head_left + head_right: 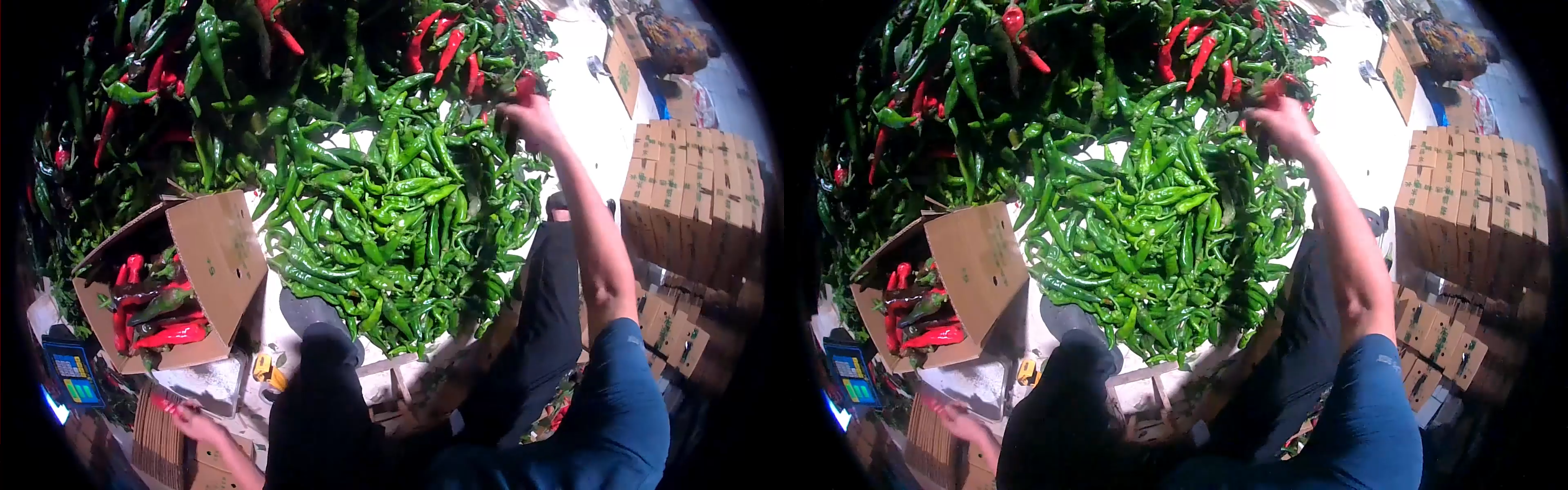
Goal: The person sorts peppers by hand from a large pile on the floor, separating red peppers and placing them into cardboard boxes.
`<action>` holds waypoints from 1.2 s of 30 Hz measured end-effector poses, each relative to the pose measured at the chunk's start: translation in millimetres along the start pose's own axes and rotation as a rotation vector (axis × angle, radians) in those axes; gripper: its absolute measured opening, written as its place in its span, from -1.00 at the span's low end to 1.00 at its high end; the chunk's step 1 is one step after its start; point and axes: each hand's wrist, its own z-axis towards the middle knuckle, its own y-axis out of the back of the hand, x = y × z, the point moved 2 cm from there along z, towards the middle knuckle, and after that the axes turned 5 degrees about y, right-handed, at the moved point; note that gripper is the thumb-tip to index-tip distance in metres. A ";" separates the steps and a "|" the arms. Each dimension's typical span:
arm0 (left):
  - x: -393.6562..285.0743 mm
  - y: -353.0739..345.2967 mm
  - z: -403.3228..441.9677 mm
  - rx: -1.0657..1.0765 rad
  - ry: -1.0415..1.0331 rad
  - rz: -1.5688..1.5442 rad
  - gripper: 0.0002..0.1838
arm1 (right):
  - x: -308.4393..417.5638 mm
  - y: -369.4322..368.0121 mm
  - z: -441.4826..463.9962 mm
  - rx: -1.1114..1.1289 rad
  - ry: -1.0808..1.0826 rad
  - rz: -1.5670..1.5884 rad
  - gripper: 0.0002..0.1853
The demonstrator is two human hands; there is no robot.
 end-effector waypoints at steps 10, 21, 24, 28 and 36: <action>-312.0 -79.3 -66.8 0.209 -1.157 0.436 -0.61 | 248.9 -71.6 -117.4 0.436 0.431 0.251 -0.60; -273.0 -90.3 -33.8 0.378 -0.875 0.501 -0.58 | 353.5 -310.4 -159.4 0.804 1.068 -0.331 -0.74; -273.3 -92.4 -34.2 0.329 -0.755 0.251 -0.54 | 326.5 -286.9 -140.0 0.579 1.021 -0.111 -0.61; -319.0 -116.5 -66.5 0.427 -1.091 0.314 -0.35 | 253.6 -203.1 -120.1 0.344 0.474 0.232 -0.61; -338.3 -176.7 -92.4 0.554 -1.349 0.801 -0.33 | -23.9 -135.4 -232.5 0.178 -0.441 0.684 -0.56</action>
